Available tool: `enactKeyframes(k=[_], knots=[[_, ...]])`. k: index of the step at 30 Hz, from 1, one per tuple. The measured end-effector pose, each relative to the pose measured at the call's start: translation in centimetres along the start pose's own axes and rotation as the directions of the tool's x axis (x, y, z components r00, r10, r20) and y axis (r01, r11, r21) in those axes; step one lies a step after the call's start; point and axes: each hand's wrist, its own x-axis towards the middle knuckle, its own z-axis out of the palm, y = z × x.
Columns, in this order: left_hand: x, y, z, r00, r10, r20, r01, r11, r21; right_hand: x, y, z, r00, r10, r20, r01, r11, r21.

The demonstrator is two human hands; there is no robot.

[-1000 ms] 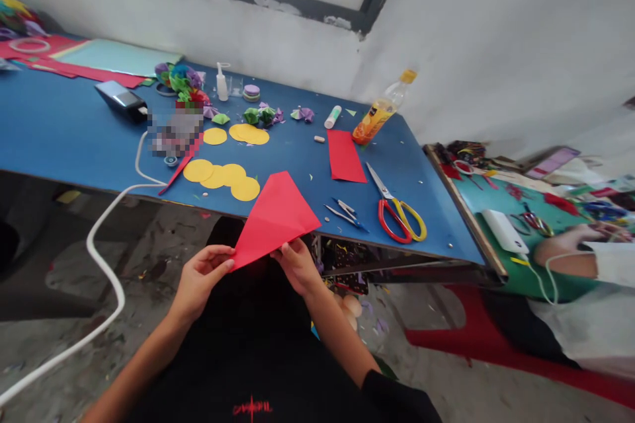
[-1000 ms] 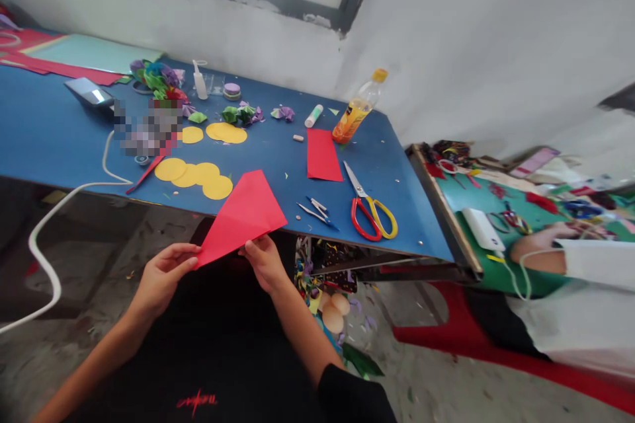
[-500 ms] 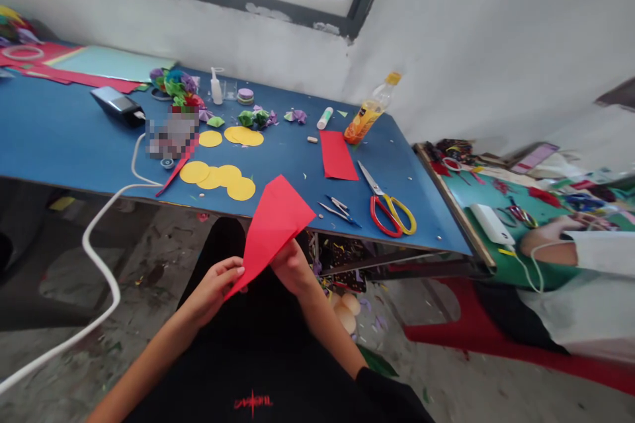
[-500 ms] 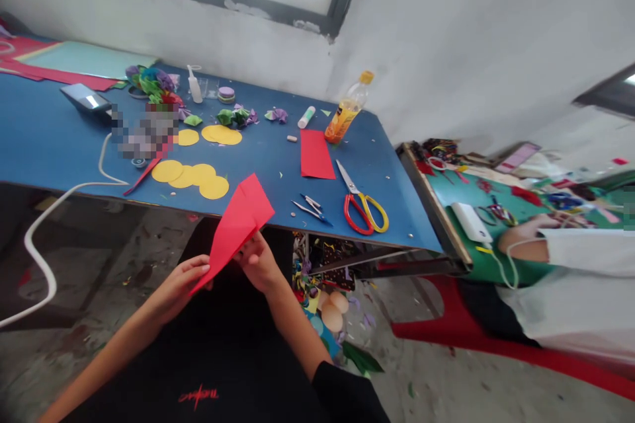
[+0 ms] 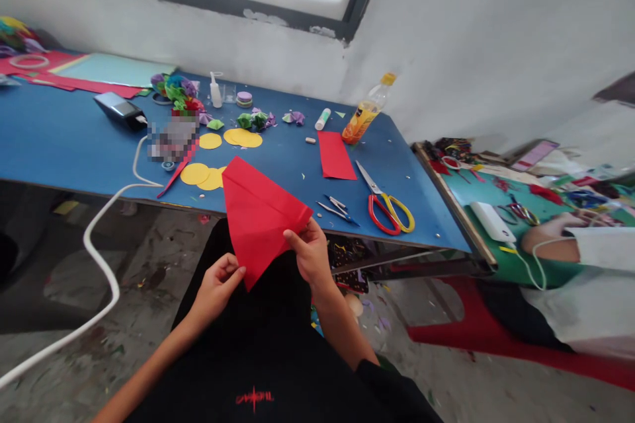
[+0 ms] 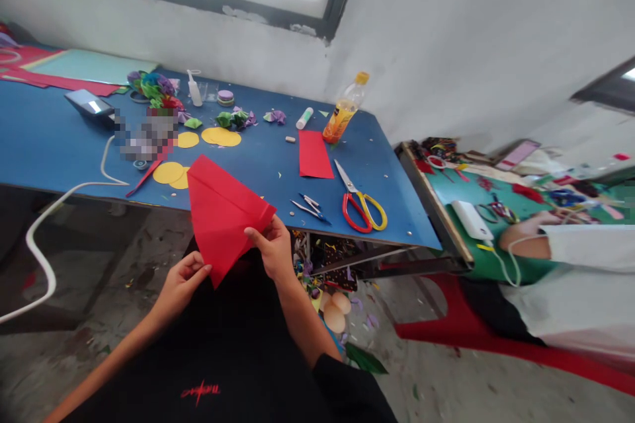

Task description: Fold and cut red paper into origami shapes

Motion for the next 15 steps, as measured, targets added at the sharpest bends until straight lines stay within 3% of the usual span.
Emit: enactKeyframes(k=[2,7,9,10,11,12,13,14,15], knots=[[-0.1,0.0,0.1,0.998,0.048,-0.026,-0.047,0.998,0.039,0.1,-0.3,-0.2,0.997,-0.065,-0.03,0.062,0.992,-0.107],[0.2,0.1,-0.1,0.995,0.103,-0.006,-0.101,0.981,0.167,1.0,-1.7,-0.6,0.997,-0.072,-0.007,0.067,0.954,-0.294],[0.9,1.1,-0.3,0.957,0.272,-0.097,-0.242,0.938,0.249,2.1,-2.6,-0.6,0.995,-0.089,0.034,0.095,0.933,-0.347],[1.4,1.9,-0.4,0.897,0.413,-0.16,-0.349,0.881,0.318,2.8,-3.0,-0.6,0.994,-0.086,0.068,0.105,0.927,-0.361],[2.0,3.1,-0.4,0.794,0.572,-0.204,-0.461,0.786,0.412,3.7,-3.5,-0.5,0.992,-0.065,0.112,0.102,0.925,-0.366],[2.8,4.4,-0.3,0.656,0.727,-0.204,-0.546,0.643,0.537,4.6,-3.9,-0.4,0.987,-0.03,0.16,0.087,0.927,-0.364],[3.6,6.0,-0.1,0.527,0.839,-0.134,-0.607,0.483,0.631,5.5,-4.2,-0.2,0.978,0.014,0.208,0.064,0.931,-0.36],[4.7,7.6,0.2,0.435,0.9,-0.032,-0.65,0.339,0.68,6.3,-4.5,0.0,0.966,0.058,0.252,0.037,0.933,-0.358],[5.9,9.1,0.6,0.395,0.915,0.086,-0.681,0.229,0.695,7.2,-4.8,0.2,0.953,0.095,0.287,0.014,0.935,-0.356]])
